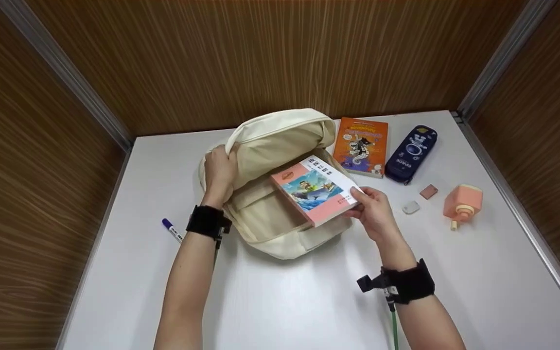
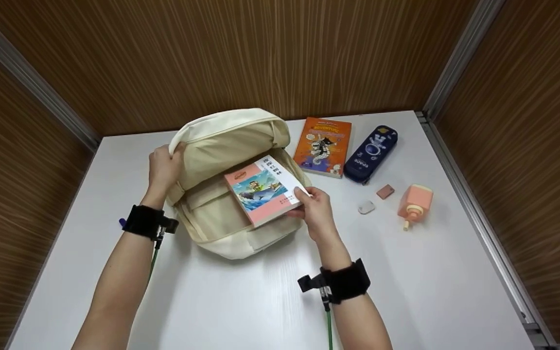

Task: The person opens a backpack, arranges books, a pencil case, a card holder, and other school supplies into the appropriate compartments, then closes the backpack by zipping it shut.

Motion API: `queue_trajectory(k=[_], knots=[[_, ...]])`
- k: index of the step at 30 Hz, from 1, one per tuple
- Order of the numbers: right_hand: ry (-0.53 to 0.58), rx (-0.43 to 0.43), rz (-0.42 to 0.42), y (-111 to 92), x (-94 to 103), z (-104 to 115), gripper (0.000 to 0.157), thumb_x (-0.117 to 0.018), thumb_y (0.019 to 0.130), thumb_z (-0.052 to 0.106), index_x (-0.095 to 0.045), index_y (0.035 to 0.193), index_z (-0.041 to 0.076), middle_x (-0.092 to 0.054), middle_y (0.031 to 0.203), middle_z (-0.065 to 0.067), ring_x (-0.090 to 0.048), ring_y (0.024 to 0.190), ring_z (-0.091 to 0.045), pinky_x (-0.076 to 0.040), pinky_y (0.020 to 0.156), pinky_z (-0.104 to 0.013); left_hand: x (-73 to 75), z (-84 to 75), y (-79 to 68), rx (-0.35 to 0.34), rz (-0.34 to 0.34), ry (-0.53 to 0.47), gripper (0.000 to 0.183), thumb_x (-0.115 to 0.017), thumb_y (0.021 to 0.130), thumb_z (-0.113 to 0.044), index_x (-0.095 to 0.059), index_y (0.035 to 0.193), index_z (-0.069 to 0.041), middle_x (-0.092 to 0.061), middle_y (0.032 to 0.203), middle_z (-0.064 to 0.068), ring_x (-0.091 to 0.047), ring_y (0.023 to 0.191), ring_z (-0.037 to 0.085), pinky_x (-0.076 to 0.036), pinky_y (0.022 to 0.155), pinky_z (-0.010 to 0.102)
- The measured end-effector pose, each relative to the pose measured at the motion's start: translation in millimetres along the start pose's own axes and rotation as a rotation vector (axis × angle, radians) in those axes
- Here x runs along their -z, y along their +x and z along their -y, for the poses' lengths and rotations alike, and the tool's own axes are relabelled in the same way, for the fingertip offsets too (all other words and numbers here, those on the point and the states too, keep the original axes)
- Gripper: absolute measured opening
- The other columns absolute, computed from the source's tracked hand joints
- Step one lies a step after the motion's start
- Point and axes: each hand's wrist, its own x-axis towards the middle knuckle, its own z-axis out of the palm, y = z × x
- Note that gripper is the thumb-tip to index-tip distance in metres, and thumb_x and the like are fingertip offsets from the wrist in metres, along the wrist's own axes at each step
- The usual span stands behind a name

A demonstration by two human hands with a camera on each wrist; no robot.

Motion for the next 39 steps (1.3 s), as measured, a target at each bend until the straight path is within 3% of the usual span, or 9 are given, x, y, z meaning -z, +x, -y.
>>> queue_trajectory(k=[8, 13, 18, 23, 26, 30, 35, 37, 39], knots=[[-0.125, -0.131, 0.054, 26, -2.2, -38, 0.039, -0.048, 0.104, 0.014, -0.04, 0.13, -0.014, -0.069, 0.092, -0.01, -0.07, 0.079, -0.017, -0.056, 0.068, -0.028, 0.4, 2.0, 2.0, 0.011, -0.005, -0.028, 0.038, -0.057, 0.1, -0.032, -0.067, 0.087, 0.003, -0.067, 0.087, 0.024, -0.065, 0.083, 0.04, -0.048, 0.072, 0.051], [-0.208, -0.112, 0.027, 25, -0.7, -38, 0.039, -0.05, 0.103, 0.011, -0.04, 0.133, -0.012, -0.067, 0.095, -0.012, -0.069, 0.076, -0.017, -0.056, 0.065, -0.027, 2.0, 4.9, 3.6, 0.024, -0.006, -0.04, 0.038, -0.056, 0.101, -0.031, -0.064, 0.083, 0.001, -0.066, 0.082, 0.02, -0.061, 0.075, 0.034, -0.046, 0.069, 0.048], [-0.147, -0.05, 0.05, 26, -2.4, -29, 0.034, -0.052, 0.103, 0.012, -0.043, 0.127, -0.011, -0.069, 0.089, -0.009, -0.069, 0.073, -0.016, -0.055, 0.06, -0.026, 3.8, 3.4, 2.8, 0.027, -0.001, -0.053, 0.038, -0.056, 0.101, -0.032, -0.065, 0.084, 0.001, -0.064, 0.078, 0.017, -0.057, 0.07, 0.029, -0.046, 0.066, 0.046], [-0.057, -0.073, 0.062, 29, -7.2, -29, 0.027, -0.049, 0.104, 0.011, -0.045, 0.122, -0.008, -0.071, 0.087, -0.009, -0.07, 0.075, -0.017, -0.056, 0.062, -0.027, 4.1, 2.6, 0.2, 0.003, -0.005, -0.053, 0.039, -0.057, 0.1, -0.032, -0.068, 0.089, 0.003, -0.068, 0.085, 0.023, -0.065, 0.081, 0.037, -0.048, 0.071, 0.05], [-0.08, -0.099, 0.066, 35, -14.2, -32, 0.03, -0.051, 0.103, 0.011, -0.044, 0.124, -0.01, -0.07, 0.089, -0.01, -0.071, 0.077, -0.018, -0.057, 0.065, -0.029, 4.2, 1.0, -0.6, -0.021, -0.022, -0.06, 0.037, -0.058, 0.1, -0.03, -0.068, 0.088, 0.003, -0.068, 0.084, 0.023, -0.065, 0.08, 0.038, -0.048, 0.071, 0.05], [-0.311, -0.126, 0.06, 42, -23.1, -38, 0.036, -0.051, 0.104, 0.018, -0.045, 0.124, -0.012, -0.068, 0.085, -0.012, -0.07, 0.069, -0.018, -0.057, 0.062, -0.029, 3.2, -0.1, -2.3, -0.015, -0.017, -0.096, 0.033, -0.059, 0.1, -0.028, -0.069, 0.088, 0.001, -0.069, 0.083, 0.019, -0.064, 0.079, 0.032, -0.048, 0.071, 0.047], [-0.859, -0.008, 0.024, 46, -28.2, -38, 0.039, -0.049, 0.104, 0.029, -0.055, 0.114, -0.008, -0.063, 0.075, -0.01, -0.058, 0.059, -0.013, -0.048, 0.054, -0.025, 3.0, 1.6, -1.5, -0.014, -0.024, -0.081, 0.033, -0.059, 0.1, -0.027, -0.067, 0.085, 0.001, -0.068, 0.083, 0.02, -0.064, 0.079, 0.034, -0.047, 0.071, 0.048], [-0.928, 0.005, 0.022, 48, -28.9, -37, 0.038, -0.05, 0.104, 0.029, -0.056, 0.113, -0.007, -0.059, 0.07, -0.008, -0.053, 0.056, -0.013, -0.042, 0.051, -0.025, 3.3, 2.1, -0.9, -0.018, -0.024, -0.071, 0.033, -0.058, 0.1, -0.027, -0.066, 0.084, 0.002, -0.068, 0.082, 0.021, -0.064, 0.078, 0.036, -0.046, 0.07, 0.049], [-0.867, -0.032, 0.044, 49, -29.1, -37, 0.036, -0.05, 0.104, 0.026, -0.054, 0.116, -0.008, -0.058, 0.067, -0.005, -0.052, 0.055, -0.01, -0.042, 0.05, -0.024, 3.7, 2.1, -1.1, -0.025, -0.022, -0.055, 0.033, -0.058, 0.1, -0.026, -0.066, 0.084, 0.002, -0.068, 0.082, 0.022, -0.064, 0.077, 0.038, -0.046, 0.069, 0.05]])
